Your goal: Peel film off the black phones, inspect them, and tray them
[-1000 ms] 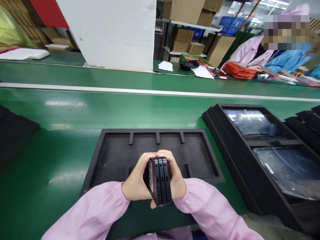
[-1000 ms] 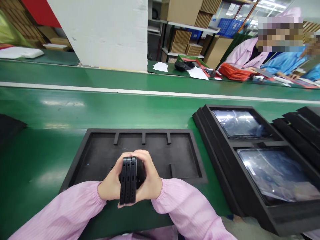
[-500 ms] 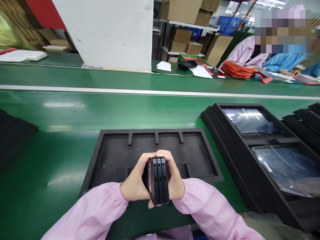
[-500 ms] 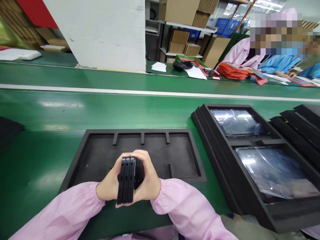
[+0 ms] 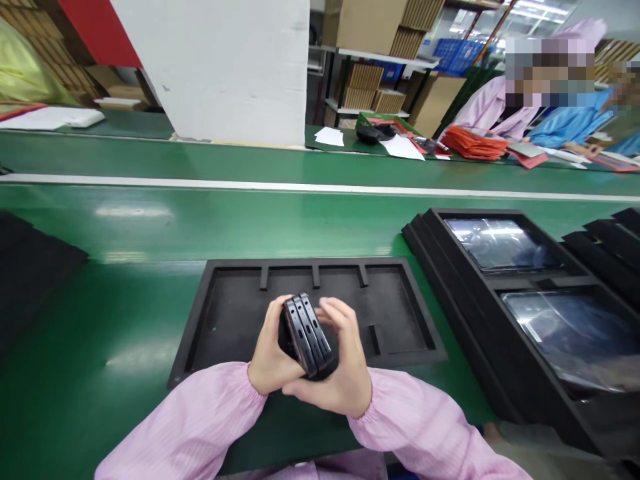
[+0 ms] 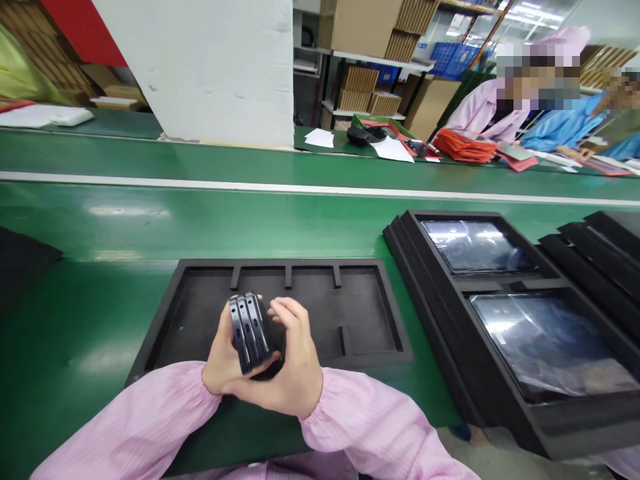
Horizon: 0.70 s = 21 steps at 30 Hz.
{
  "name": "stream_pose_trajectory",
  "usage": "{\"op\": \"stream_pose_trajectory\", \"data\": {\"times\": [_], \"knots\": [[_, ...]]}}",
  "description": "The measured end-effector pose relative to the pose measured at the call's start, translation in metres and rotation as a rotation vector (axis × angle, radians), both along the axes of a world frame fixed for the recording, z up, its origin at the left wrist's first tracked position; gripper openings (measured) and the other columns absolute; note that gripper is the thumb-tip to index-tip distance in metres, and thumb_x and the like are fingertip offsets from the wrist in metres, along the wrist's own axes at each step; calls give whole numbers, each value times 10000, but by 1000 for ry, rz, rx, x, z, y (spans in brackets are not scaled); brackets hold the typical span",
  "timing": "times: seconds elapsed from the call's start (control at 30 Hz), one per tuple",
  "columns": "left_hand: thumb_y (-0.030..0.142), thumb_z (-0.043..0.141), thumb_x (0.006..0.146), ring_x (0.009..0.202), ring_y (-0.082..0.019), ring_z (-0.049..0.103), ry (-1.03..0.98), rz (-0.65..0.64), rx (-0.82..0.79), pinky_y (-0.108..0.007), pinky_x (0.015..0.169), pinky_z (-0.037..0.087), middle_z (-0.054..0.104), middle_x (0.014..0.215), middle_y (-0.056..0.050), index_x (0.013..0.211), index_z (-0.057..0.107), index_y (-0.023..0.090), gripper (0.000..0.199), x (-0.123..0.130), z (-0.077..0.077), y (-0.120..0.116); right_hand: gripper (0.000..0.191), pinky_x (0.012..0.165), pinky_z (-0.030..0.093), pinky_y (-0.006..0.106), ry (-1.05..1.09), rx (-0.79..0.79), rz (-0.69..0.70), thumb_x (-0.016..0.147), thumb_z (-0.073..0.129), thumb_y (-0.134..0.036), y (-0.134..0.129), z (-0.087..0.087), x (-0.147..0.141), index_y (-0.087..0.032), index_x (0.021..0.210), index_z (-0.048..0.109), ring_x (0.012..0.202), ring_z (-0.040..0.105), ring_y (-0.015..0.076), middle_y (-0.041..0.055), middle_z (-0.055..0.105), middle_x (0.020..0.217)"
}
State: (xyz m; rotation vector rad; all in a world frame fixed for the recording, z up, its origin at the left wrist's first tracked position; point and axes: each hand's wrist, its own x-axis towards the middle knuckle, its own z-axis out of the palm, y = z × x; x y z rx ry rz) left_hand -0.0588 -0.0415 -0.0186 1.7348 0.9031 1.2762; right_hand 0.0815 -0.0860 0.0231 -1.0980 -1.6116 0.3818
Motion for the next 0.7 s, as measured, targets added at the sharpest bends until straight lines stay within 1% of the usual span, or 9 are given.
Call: {"op": "stream_pose_trajectory", "data": {"times": [0.1,0.17,0.23,0.3,0.37,0.43,0.53,0.6,0.7], "knots": [[382,844,688,1161,-312,597,21,184,23,-528,1008,515,506,1287,-121,1403,329,257,890,5,-9,-5,416,847,597,346,16,-26,-14,804,744,-220,3,7,-7,-231,1182,570,1014,662,224,83,630,1092],[409,831,713,1286,-347,516,62,222,89,-563,1083,450,446,1363,-157,1457,264,241,950,6,-12,-5,268,837,592,339,57,-52,-21,854,672,-171,12,8,-3,-230,1105,596,948,672,204,64,653,1018],[459,793,755,1384,-371,423,71,151,108,-581,1140,387,378,1449,-188,1499,219,227,968,3,-11,-2,228,843,597,345,188,-134,47,885,662,-204,26,7,8,-222,1103,599,948,683,207,70,662,1025],[498,718,821,1384,-363,431,21,60,58,-572,1127,405,385,1470,-196,1513,215,224,899,-4,-6,6,269,869,602,351,314,-217,190,882,699,-268,41,9,23,-219,1124,590,967,695,208,73,675,1047],[492,660,869,1281,-331,539,-44,10,-2,-535,1061,475,496,1384,-180,1492,283,220,778,-13,4,16,330,877,604,354,330,-259,333,846,756,-323,54,15,37,-216,1114,597,950,705,205,63,686,1024],[457,694,843,1148,-304,633,-32,-78,-14,-487,999,529,609,1246,-147,1414,427,206,678,-22,14,26,346,830,614,338,272,-291,454,789,813,-350,63,23,45,-206,1046,632,888,708,196,48,687,967],[380,752,749,1000,-291,709,55,-217,57,-427,911,591,711,1073,-114,1164,630,174,479,-26,21,31,364,802,620,334,192,-369,644,744,848,-377,74,30,48,-191,1007,678,866,712,198,51,694,956],[328,692,777,936,-279,736,64,-163,77,-405,850,618,741,1018,-113,1090,649,158,358,-23,20,29,442,900,599,370,177,-391,675,797,803,-398,78,27,44,-205,1168,660,974,705,213,76,691,1078],[273,631,832,928,-269,748,62,33,80,-389,821,627,752,1026,-121,1112,634,144,309,-16,11,20,692,1108,466,460,151,-310,501,846,745,-449,73,16,33,-253,1451,475,1242,583,254,126,545,1371]]}}
